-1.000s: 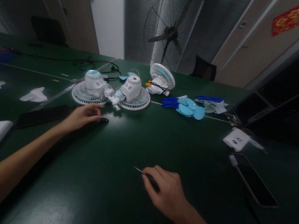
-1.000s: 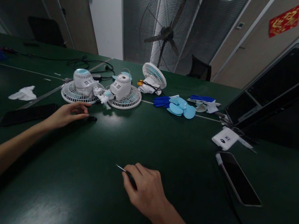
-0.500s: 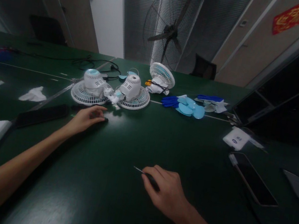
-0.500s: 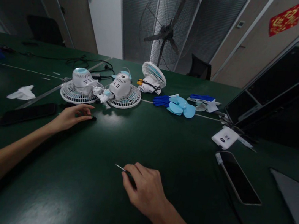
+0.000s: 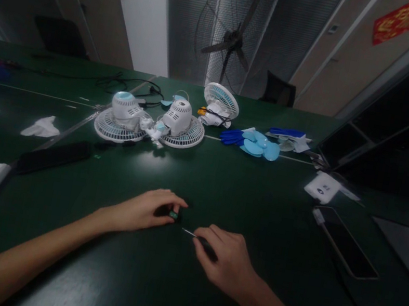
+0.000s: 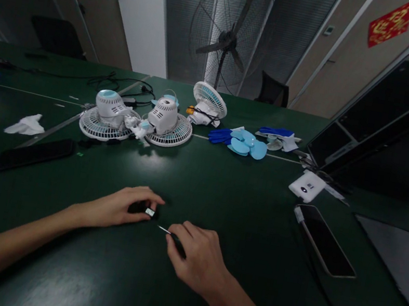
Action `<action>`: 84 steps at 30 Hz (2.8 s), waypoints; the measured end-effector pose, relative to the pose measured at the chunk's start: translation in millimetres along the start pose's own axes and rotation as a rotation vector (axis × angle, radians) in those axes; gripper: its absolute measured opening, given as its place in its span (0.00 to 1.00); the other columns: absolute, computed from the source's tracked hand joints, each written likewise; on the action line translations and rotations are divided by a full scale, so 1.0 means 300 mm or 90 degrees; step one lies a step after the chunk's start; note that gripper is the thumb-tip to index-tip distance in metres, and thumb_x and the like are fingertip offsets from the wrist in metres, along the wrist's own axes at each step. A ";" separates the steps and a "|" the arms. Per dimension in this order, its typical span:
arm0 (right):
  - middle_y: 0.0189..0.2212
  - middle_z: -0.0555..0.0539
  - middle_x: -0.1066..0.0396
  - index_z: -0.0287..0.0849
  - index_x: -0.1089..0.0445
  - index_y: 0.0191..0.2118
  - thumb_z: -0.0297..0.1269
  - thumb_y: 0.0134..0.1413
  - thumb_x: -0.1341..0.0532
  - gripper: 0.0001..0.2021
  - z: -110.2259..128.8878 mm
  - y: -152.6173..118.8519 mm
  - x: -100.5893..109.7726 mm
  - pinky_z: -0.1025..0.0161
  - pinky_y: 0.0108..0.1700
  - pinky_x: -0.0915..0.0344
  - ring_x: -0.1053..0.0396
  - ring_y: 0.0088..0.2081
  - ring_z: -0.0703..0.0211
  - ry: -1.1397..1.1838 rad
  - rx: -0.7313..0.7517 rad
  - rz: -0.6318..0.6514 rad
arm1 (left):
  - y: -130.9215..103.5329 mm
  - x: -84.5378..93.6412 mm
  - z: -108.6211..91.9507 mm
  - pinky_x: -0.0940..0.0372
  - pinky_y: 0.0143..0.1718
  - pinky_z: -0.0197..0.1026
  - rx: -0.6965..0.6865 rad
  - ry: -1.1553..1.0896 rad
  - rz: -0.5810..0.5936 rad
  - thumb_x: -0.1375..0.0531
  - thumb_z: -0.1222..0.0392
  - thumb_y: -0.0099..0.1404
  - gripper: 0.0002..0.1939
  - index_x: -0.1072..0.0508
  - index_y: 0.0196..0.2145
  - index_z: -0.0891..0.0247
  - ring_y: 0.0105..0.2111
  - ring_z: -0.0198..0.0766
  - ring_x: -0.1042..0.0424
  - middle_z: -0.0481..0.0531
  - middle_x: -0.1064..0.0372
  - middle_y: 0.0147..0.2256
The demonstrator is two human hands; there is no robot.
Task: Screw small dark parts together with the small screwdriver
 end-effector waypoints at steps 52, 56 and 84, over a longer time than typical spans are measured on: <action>0.37 0.50 0.23 0.44 0.26 0.51 0.34 0.73 0.42 0.08 -0.006 -0.012 0.002 0.63 0.34 0.36 0.26 0.33 0.61 0.045 0.013 -0.022 | -0.262 0.546 0.521 0.29 0.46 0.46 0.222 0.186 -0.254 0.40 0.40 0.73 0.27 0.27 0.61 0.58 0.45 0.48 0.25 0.57 0.26 0.50; 0.38 0.50 0.23 0.45 0.26 0.52 0.35 0.74 0.42 0.09 -0.007 -0.012 -0.004 0.64 0.35 0.35 0.27 0.33 0.62 0.051 0.010 -0.013 | -0.302 0.559 0.552 0.28 0.50 0.48 0.244 0.114 -0.179 0.37 0.42 0.71 0.31 0.32 0.67 0.54 0.50 0.49 0.25 0.56 0.26 0.53; 0.38 0.49 0.23 0.44 0.26 0.52 0.36 0.75 0.43 0.09 -0.007 -0.010 -0.004 0.64 0.34 0.35 0.27 0.33 0.62 0.051 0.006 -0.004 | -0.233 0.548 0.447 0.30 0.42 0.47 0.195 0.171 -0.452 0.37 0.44 0.70 0.26 0.27 0.59 0.61 0.45 0.49 0.25 0.58 0.24 0.49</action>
Point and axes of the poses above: each hand's wrist, its own y-axis towards the middle knuckle, its own x-axis out of the back of the hand, z = x × y, the point moved 10 cm from there along y, towards the middle knuckle
